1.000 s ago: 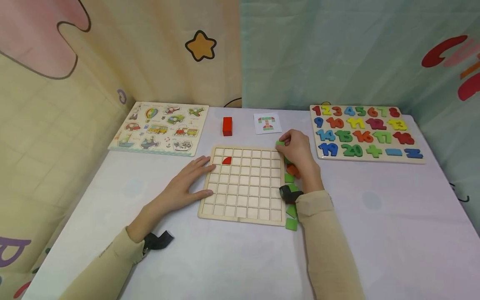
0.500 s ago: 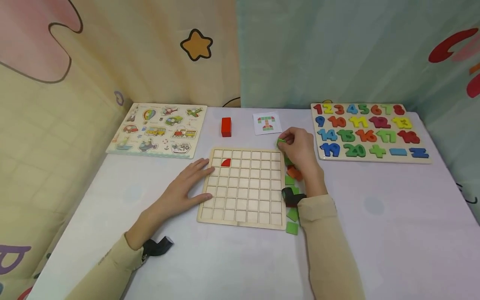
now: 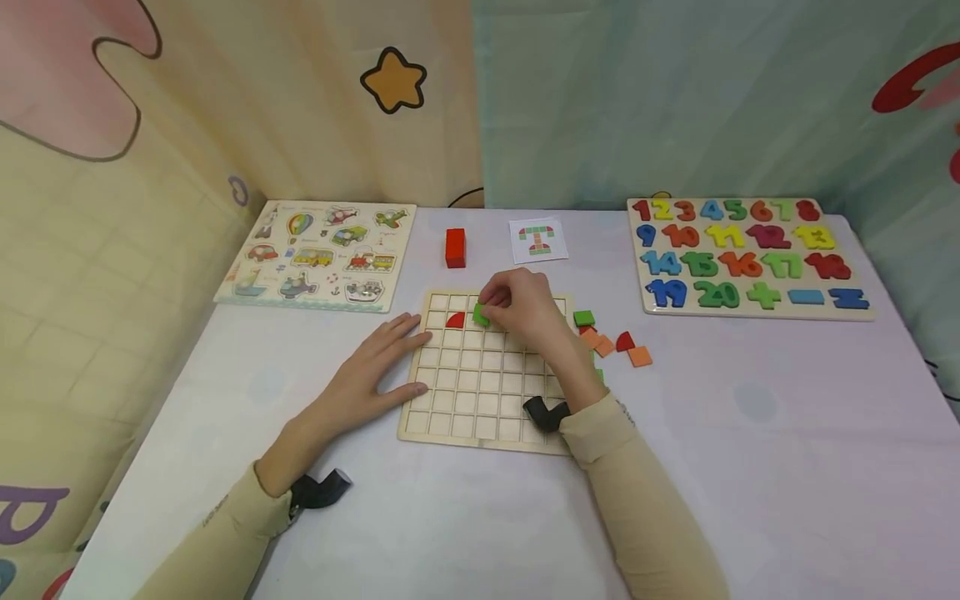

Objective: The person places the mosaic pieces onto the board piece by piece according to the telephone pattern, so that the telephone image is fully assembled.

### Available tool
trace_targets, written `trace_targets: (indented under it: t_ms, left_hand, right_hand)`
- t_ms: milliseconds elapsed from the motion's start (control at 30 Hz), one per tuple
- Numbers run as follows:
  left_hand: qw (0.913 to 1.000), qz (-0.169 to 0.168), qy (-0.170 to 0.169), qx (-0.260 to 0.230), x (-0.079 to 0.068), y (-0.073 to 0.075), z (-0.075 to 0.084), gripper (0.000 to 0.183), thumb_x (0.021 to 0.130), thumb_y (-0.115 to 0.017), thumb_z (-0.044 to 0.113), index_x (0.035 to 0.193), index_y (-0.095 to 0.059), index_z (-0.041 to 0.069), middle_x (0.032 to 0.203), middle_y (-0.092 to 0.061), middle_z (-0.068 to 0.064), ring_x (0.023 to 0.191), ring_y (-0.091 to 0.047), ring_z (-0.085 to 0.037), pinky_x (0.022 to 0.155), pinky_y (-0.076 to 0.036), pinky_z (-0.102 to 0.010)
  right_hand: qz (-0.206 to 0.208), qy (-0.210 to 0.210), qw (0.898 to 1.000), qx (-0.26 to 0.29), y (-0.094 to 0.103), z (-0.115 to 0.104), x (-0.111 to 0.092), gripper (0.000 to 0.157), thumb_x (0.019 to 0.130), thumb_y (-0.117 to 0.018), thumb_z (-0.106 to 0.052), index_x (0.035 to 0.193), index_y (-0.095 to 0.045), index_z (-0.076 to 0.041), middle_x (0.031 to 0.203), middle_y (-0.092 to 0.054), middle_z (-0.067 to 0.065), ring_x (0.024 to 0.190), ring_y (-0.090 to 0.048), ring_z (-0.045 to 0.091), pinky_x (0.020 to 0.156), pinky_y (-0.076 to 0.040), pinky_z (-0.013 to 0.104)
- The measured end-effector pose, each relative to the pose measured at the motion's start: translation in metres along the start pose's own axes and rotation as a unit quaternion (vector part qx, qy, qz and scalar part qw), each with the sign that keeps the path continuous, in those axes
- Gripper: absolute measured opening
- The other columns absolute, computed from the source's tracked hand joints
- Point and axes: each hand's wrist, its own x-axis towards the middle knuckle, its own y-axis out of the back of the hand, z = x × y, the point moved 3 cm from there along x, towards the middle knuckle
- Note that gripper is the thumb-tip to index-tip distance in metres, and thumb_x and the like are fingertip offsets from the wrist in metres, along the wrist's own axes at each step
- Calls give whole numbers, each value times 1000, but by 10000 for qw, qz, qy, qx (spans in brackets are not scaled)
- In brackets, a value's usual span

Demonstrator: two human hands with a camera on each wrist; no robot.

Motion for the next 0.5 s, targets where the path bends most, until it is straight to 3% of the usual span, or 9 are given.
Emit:
trace_targets:
  t_ms: [267,500]
  left_hand:
    - [9999,11,38,-128,3,-3,1,73,96,-76,46,159,-48,23,173,-31,0,164,-18,-21,134,-15,-45]
    - [9999,-20,143,-76,-2,-2,2,73,95,-77,45,159,-48,24,173,-31,1,164,-18,-20,134,-17,-46]
  right_hand:
    - [151,138,9995,-259,-12,3,5,7,94,-79,-7,100,-77,-5,93,-75,9,87,-70,24,84,-59,39]
    - [178,196,9995,-161,-19,7,4,6,94,-80,-8,98,-77,-7,90,-76,7,85,-70,22,81,-58,37]
